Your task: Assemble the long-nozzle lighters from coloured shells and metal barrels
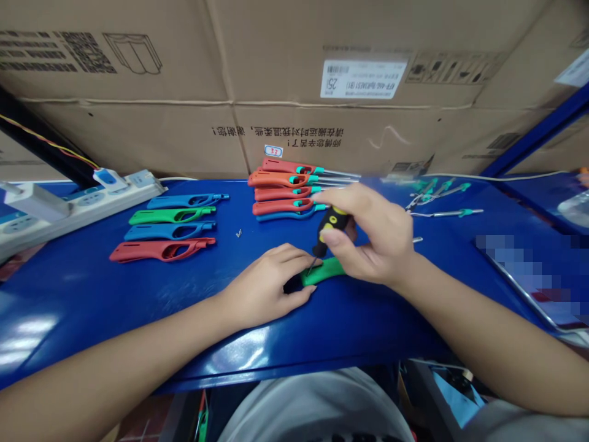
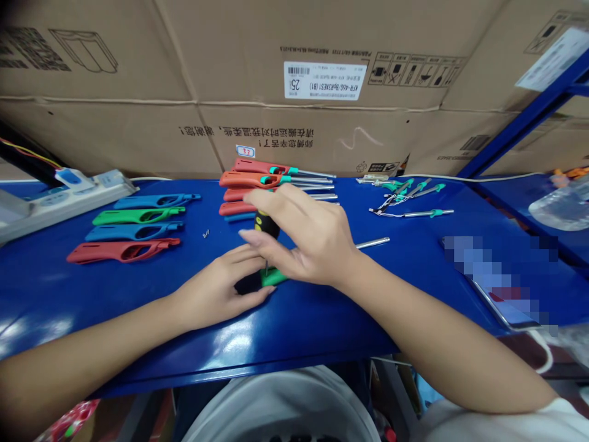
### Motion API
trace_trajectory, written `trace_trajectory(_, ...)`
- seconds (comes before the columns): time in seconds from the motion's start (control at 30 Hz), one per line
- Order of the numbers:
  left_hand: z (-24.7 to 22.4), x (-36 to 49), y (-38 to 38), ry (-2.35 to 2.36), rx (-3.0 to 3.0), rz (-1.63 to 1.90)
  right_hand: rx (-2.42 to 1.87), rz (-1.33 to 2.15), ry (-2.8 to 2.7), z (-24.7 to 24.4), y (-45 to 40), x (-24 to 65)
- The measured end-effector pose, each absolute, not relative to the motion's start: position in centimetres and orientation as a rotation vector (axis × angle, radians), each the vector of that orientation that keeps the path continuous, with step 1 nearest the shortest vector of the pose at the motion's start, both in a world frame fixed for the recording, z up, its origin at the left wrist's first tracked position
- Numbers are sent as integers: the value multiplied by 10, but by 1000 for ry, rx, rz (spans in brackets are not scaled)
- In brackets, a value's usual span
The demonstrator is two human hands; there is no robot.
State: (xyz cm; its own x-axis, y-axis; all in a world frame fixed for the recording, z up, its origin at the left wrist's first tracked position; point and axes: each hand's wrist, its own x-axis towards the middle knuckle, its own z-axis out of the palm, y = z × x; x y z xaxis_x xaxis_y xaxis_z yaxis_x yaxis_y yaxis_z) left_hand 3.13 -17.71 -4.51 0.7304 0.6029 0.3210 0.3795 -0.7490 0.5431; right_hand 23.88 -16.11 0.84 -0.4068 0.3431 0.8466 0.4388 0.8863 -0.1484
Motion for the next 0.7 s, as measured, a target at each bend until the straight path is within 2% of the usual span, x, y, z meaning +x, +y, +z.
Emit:
trace_trajectory(0.13, -46, 31, -177, 773, 2488, 676, -602, 247, -2112, 10, -163, 237)
trace_trajectory(0.33, -47, 31, -177, 755, 2499, 691, -659, -154, -2068, 11, -162, 240)
trace_trajectory(0.53, -46, 32, -178, 780, 2468, 679, -618, 214, -2149, 14, -159, 241)
trace_trajectory(0.7, -46, 32, -178, 764, 2487, 712, -568, -65, -2103, 12, -161, 240)
